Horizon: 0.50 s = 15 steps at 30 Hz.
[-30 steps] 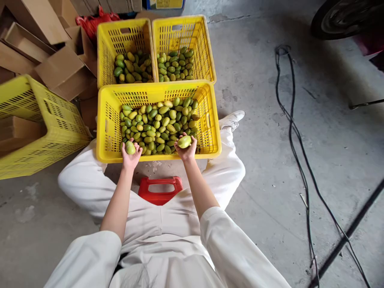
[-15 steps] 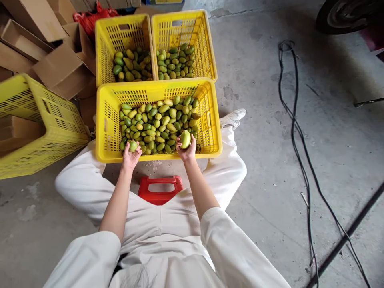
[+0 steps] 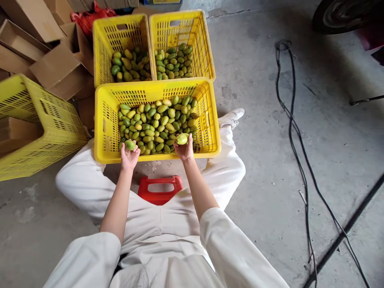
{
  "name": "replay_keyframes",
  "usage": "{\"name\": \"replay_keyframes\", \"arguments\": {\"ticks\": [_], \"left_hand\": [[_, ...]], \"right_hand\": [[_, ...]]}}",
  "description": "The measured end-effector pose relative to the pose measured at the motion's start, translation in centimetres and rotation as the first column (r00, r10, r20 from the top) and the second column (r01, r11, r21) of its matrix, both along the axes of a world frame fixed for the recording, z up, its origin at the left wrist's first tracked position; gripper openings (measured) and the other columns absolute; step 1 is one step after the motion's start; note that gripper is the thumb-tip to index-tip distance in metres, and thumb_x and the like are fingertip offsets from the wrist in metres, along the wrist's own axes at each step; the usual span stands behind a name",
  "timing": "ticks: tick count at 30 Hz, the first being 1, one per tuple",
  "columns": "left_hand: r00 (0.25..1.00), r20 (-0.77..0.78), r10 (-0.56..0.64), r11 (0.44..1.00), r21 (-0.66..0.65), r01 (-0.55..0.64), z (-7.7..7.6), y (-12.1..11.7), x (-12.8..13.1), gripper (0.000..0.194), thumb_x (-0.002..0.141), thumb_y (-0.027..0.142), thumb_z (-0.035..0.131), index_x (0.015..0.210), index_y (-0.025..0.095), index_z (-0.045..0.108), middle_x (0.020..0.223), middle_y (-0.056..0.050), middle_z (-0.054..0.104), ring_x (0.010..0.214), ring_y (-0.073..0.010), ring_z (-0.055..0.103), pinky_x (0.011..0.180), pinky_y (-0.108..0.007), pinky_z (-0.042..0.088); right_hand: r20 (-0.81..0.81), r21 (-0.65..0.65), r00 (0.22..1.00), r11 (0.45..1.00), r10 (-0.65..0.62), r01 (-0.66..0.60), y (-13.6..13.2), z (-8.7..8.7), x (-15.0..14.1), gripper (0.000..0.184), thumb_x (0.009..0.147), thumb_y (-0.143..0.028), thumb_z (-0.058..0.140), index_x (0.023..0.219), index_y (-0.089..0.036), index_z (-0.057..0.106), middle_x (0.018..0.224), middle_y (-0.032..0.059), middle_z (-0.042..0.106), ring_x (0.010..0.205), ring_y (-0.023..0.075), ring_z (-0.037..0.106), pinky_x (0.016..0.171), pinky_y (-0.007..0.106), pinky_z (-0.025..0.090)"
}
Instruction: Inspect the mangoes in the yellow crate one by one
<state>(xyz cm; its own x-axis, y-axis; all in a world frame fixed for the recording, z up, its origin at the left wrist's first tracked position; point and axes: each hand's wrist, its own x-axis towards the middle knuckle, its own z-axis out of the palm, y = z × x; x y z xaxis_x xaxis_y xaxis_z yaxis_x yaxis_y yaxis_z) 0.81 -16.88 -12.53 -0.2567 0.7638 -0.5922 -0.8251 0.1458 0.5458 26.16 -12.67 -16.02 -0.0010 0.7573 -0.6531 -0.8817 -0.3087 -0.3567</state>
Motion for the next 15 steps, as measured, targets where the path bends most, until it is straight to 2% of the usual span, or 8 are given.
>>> {"name": "replay_keyframes", "arguments": {"ticks": [5, 9, 11, 13, 15], "left_hand": [[1.0, 0.013, 0.007, 1.0, 0.003, -0.007, 0.17, 0.04, 0.01, 0.036, 0.111, 0.053, 0.061, 0.106, 0.022, 0.079, 0.082, -0.003, 0.067, 0.061, -0.0117, 0.048, 0.058, -0.024, 0.047], [0.998, 0.041, 0.056, 0.998, -0.04, -0.055, 0.47, 0.11, 0.09, 0.036, 0.114, 0.046, 0.054, 0.1, 0.02, 0.076, 0.082, -0.003, 0.066, 0.069, -0.013, 0.057, 0.064, -0.024, 0.052], [0.997, 0.048, 0.068, 0.994, -0.085, -0.064, 0.46, 0.11, 0.16, 0.038, 0.115, 0.042, 0.051, 0.093, 0.02, 0.072, 0.084, -0.004, 0.067, 0.072, -0.0129, 0.059, 0.066, -0.023, 0.052], [0.998, 0.039, 0.055, 0.993, -0.104, -0.05, 0.21, 0.06, 0.18, 0.034, 0.113, 0.041, 0.06, 0.089, 0.02, 0.07, 0.086, -0.004, 0.068, 0.074, -0.0126, 0.061, 0.068, -0.023, 0.053], [0.999, 0.013, 0.034, 0.995, -0.096, -0.033, -0.25, -0.01, 0.14, 0.026, 0.105, 0.038, 0.075, 0.088, 0.02, 0.07, 0.089, -0.004, 0.071, 0.076, -0.0125, 0.063, 0.068, -0.023, 0.053]], "right_hand": [[-0.076, 0.001, 0.997, 1.0, 0.019, -0.019, -0.21, 0.35, 0.34, 0.039, 0.103, -0.063, 0.07, 0.093, -0.025, 0.066, 0.075, -0.0013, 0.067, 0.064, 0.0137, 0.062, 0.054, 0.023, 0.055], [-0.066, -0.024, 0.997, 0.999, 0.033, -0.035, -0.04, 0.29, 0.27, 0.039, 0.106, -0.059, 0.068, 0.088, -0.024, 0.062, 0.076, -0.001, 0.065, 0.062, 0.0122, 0.059, 0.049, 0.021, 0.051], [-0.053, -0.046, 0.998, 0.998, 0.044, -0.047, 0.12, 0.25, 0.12, 0.043, 0.106, -0.062, 0.068, 0.087, -0.024, 0.061, 0.075, -0.001, 0.065, 0.063, 0.0119, 0.061, 0.052, 0.02, 0.054], [-0.055, -0.064, 0.997, 0.996, 0.054, -0.058, 0.27, 0.33, -0.01, 0.043, 0.108, -0.063, 0.066, 0.09, -0.023, 0.063, 0.076, -0.0002, 0.067, 0.067, 0.0124, 0.065, 0.058, 0.02, 0.059], [-0.092, -0.079, 0.994, 0.995, 0.061, -0.068, 0.35, 0.5, 0.0, 0.041, 0.112, -0.058, 0.057, 0.098, -0.021, 0.066, 0.08, 0.0019, 0.071, 0.068, 0.0128, 0.067, 0.06, 0.021, 0.061]]}}
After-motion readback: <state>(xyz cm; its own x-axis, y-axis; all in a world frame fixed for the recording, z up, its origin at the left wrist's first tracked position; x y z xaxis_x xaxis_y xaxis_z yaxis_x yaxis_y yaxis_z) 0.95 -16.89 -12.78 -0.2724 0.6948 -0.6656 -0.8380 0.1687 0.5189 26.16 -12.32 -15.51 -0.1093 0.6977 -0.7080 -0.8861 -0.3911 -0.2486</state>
